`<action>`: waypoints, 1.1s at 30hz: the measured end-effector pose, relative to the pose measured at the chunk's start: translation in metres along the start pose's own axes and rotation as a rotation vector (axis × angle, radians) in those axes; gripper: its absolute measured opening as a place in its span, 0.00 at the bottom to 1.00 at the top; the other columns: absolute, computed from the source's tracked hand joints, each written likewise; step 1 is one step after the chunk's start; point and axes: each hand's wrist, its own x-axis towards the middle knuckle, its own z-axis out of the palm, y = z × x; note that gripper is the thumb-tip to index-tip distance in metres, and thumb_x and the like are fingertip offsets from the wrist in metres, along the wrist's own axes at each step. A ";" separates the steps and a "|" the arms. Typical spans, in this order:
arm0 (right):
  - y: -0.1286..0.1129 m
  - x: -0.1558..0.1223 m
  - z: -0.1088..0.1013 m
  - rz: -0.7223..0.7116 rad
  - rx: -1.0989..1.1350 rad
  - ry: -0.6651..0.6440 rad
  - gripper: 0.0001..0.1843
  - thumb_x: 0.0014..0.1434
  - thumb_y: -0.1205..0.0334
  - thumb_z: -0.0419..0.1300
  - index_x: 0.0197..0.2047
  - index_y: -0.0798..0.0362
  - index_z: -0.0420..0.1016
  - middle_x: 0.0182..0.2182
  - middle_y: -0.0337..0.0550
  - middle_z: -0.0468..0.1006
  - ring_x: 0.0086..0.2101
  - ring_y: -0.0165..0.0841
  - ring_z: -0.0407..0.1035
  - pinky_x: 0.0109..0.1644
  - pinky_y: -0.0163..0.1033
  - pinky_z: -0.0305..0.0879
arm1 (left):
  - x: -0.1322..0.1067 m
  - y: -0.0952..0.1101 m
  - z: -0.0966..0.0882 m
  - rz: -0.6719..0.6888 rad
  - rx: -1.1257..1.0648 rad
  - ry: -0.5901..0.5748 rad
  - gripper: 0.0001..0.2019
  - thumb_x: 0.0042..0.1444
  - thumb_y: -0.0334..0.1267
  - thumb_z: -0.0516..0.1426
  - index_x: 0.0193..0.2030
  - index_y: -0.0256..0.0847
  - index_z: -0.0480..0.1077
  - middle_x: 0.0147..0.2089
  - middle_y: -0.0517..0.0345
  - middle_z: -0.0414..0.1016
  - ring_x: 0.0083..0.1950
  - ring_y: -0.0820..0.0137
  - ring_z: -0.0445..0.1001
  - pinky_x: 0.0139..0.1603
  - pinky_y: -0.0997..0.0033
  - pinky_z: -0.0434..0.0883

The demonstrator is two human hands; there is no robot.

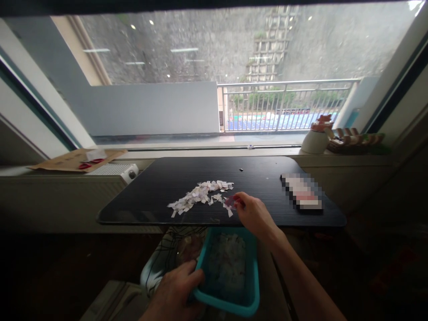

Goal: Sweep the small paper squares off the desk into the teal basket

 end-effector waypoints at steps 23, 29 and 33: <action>0.030 -0.042 -0.011 -0.003 0.102 -0.043 0.11 0.60 0.61 0.53 0.43 0.52 0.74 0.37 0.43 0.80 0.37 0.35 0.74 0.41 0.39 0.70 | -0.001 -0.001 -0.001 0.010 -0.074 0.119 0.07 0.41 0.31 0.56 0.28 0.43 0.61 0.34 0.60 0.66 0.36 0.67 0.67 0.30 0.71 0.57; 0.021 -0.048 -0.012 -0.026 0.109 -0.048 0.10 0.60 0.61 0.54 0.42 0.51 0.75 0.37 0.43 0.80 0.36 0.34 0.74 0.40 0.37 0.69 | -0.001 0.000 0.000 0.014 -0.086 0.145 0.07 0.41 0.29 0.55 0.28 0.43 0.62 0.33 0.61 0.66 0.35 0.68 0.67 0.31 0.71 0.57; 0.023 -0.033 -0.001 -0.061 0.101 -0.007 0.12 0.60 0.62 0.53 0.43 0.52 0.75 0.38 0.45 0.79 0.38 0.36 0.73 0.42 0.39 0.69 | 0.000 -0.003 0.000 -0.001 -0.098 0.115 0.07 0.40 0.30 0.56 0.28 0.43 0.63 0.34 0.60 0.66 0.36 0.67 0.67 0.31 0.72 0.57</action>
